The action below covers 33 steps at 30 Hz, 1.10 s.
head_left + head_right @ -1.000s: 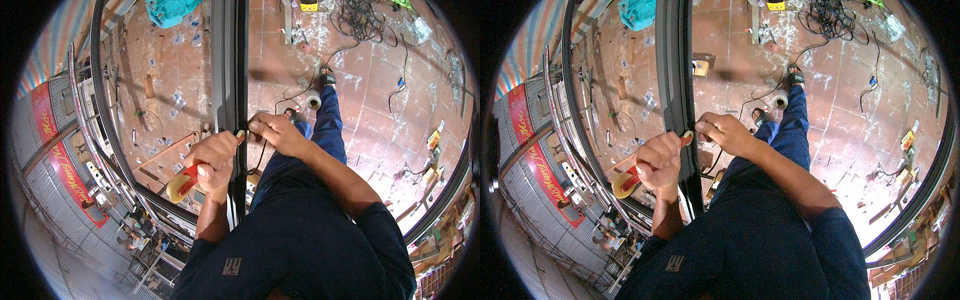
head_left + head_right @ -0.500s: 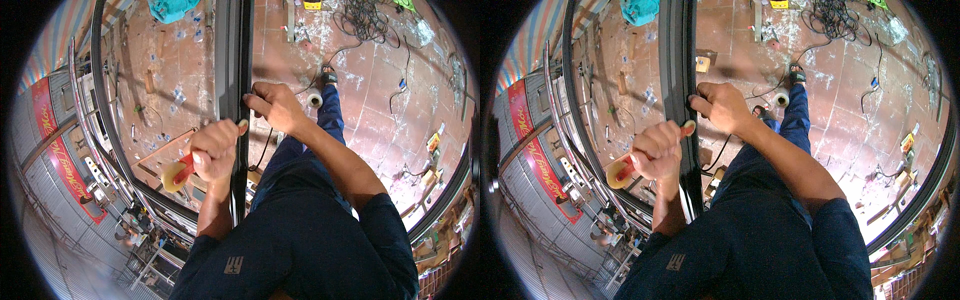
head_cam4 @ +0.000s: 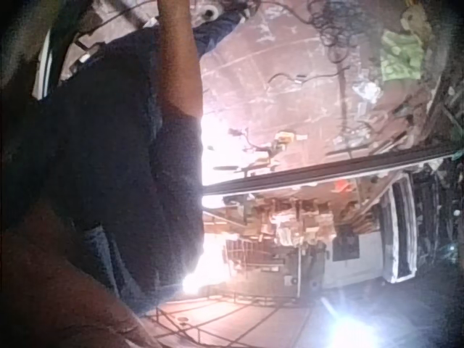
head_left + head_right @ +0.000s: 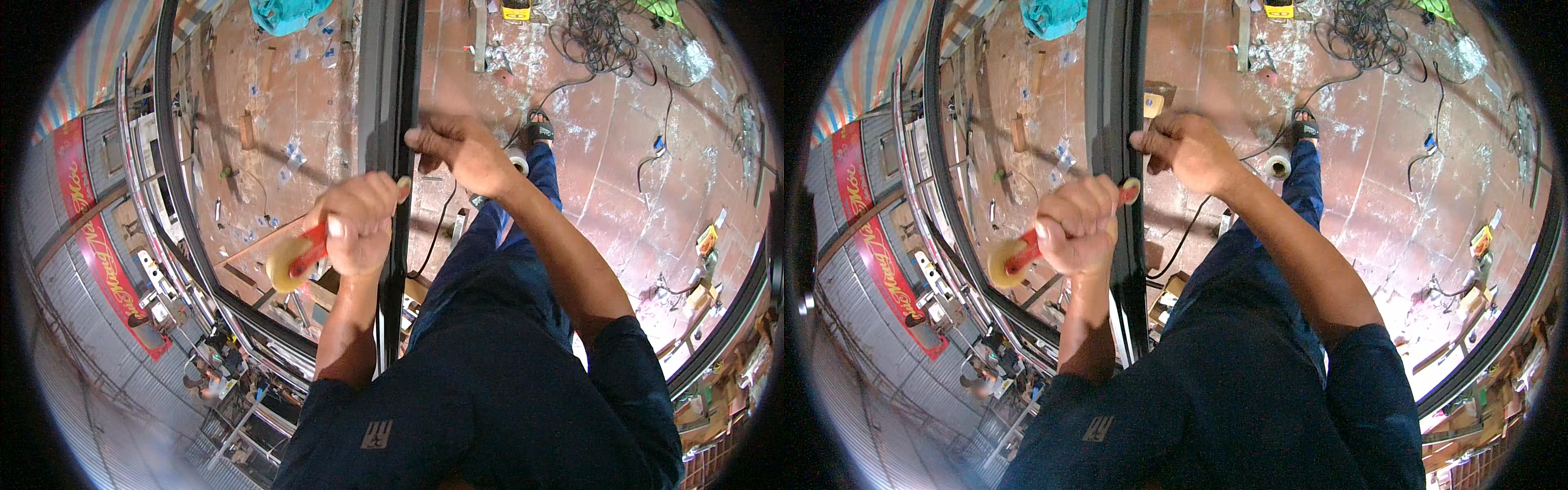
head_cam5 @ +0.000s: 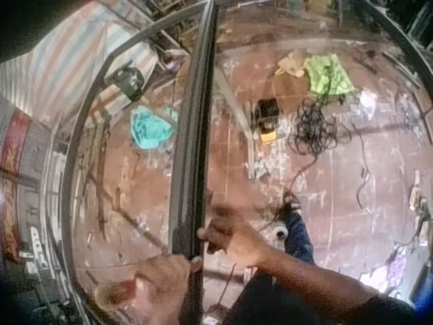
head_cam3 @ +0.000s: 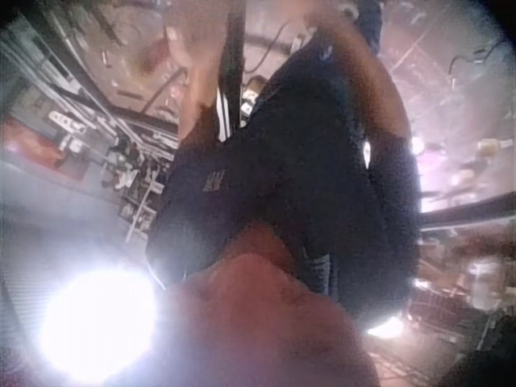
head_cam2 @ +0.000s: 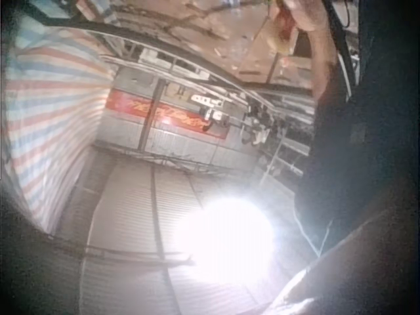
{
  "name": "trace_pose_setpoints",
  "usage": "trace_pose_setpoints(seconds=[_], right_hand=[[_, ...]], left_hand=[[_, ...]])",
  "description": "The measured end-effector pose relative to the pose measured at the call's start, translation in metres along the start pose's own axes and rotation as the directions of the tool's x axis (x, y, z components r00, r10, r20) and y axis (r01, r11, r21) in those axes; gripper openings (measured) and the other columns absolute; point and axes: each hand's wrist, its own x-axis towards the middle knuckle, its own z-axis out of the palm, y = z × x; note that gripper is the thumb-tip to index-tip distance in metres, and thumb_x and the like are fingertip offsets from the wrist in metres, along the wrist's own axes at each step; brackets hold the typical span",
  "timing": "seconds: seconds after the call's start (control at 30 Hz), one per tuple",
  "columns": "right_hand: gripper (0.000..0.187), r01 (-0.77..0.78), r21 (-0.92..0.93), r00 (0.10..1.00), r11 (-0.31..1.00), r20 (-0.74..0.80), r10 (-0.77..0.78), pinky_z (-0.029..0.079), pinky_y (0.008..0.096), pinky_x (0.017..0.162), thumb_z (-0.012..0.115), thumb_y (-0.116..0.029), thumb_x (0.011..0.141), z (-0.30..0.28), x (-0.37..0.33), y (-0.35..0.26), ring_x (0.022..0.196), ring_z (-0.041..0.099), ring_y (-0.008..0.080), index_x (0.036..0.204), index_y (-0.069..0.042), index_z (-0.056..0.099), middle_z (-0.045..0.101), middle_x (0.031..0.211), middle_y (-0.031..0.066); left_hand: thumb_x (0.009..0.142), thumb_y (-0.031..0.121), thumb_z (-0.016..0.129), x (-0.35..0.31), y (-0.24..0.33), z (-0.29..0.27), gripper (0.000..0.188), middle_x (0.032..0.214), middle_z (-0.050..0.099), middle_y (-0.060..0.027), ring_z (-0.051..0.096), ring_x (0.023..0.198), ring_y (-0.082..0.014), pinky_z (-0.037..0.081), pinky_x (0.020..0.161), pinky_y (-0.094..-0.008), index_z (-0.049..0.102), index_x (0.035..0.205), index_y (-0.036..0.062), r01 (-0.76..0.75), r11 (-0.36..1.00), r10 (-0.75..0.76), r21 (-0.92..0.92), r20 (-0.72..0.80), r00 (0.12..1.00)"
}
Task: The person installs a rubber seal into a window frame, pressing it into place along the edges. They then use a small hammer to tap the seal into position and continue adjusting it by hand.
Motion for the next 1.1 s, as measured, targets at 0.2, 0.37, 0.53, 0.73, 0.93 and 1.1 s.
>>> trace_pose_setpoints(seconds=[0.2,0.37,0.53,0.73,0.93,1.1], right_hand=[[0.043,0.13,-0.226,0.99,0.965,-0.016,-0.138,0.055,0.0387,0.069,0.064,-0.039,0.103,-0.012,0.009,-0.012,0.072,0.074,0.0251,0.091,0.001,0.073,0.075,0.077,0.0134],[0.04,0.126,-0.359,0.991,0.925,0.009,-0.131,0.054,0.0389,0.069,0.064,-0.037,0.102,-0.019,0.013,-0.018,0.072,0.074,0.0253,0.091,0.0,0.073,0.076,0.076,0.0119],[0.039,0.053,-0.383,0.998,0.922,0.035,-0.042,0.054,0.0399,0.069,0.065,-0.038,0.101,-0.018,0.016,-0.025,0.072,0.074,0.0258,0.091,-0.001,0.073,0.076,0.076,0.0121],[0.043,0.113,-0.268,0.99,0.957,0.117,-0.084,0.057,0.0496,0.073,0.065,-0.04,0.096,-0.02,0.008,-0.019,0.078,0.074,0.0374,0.083,0.0,0.072,0.074,0.079,0.0205],[0.037,0.072,-0.24,0.994,0.968,-0.064,-0.09,0.053,0.0442,0.069,0.068,-0.035,0.101,0.009,-0.01,0.003,0.072,0.068,0.0291,0.088,0.0,0.068,0.07,0.077,0.0171],[0.037,0.037,0.072,0.994,0.997,-0.102,-0.03,0.05,0.0422,0.062,0.069,-0.033,0.102,0.051,-0.039,0.028,0.065,0.065,0.0276,0.089,0.0,0.06,0.065,0.071,0.0163]], left_hand=[[0.109,0.047,0.052,0.015,-0.008,-0.001,0.052,0.061,0.037,0.0,0.036,0.053,-0.0169,0.033,0.057,-0.0372,0.042,0.072,0.0132,-0.024,1.0,0.025,0.018,-0.026,0.999],[0.108,0.049,0.054,0.0,0.0,-0.001,0.055,0.061,0.036,0.0001,0.034,0.052,-0.0168,0.031,0.056,-0.0363,0.04,0.069,0.0134,-0.002,0.999,0.002,0.047,-0.004,1.0],[0.108,0.05,0.054,0.031,-0.01,0.001,0.055,0.061,0.037,-0.0004,0.038,0.054,-0.0172,0.034,0.057,-0.0362,0.041,0.069,0.013,-0.004,0.999,0.005,0.032,-0.027,1.0],[0.109,0.053,0.05,0.006,-0.002,-0.002,0.054,0.063,0.041,-0.0022,0.04,0.056,-0.0189,0.036,0.06,-0.0376,0.043,0.073,0.0129,-0.014,0.998,0.016,0.064,-0.03,0.999],[0.109,0.056,0.047,-0.004,0.009,0.006,0.057,0.063,0.042,-0.0021,0.041,0.057,-0.0184,0.036,0.062,-0.0375,0.044,0.073,0.0127,-0.076,0.99,0.084,0.116,-0.071,0.994],[0.11,0.059,0.044,0.016,0.008,0.005,0.059,0.064,0.042,-0.0018,0.041,0.057,-0.0178,0.035,0.062,-0.0373,0.043,0.073,0.0127,-0.137,0.983,0.14,0.123,-0.014,0.99]])
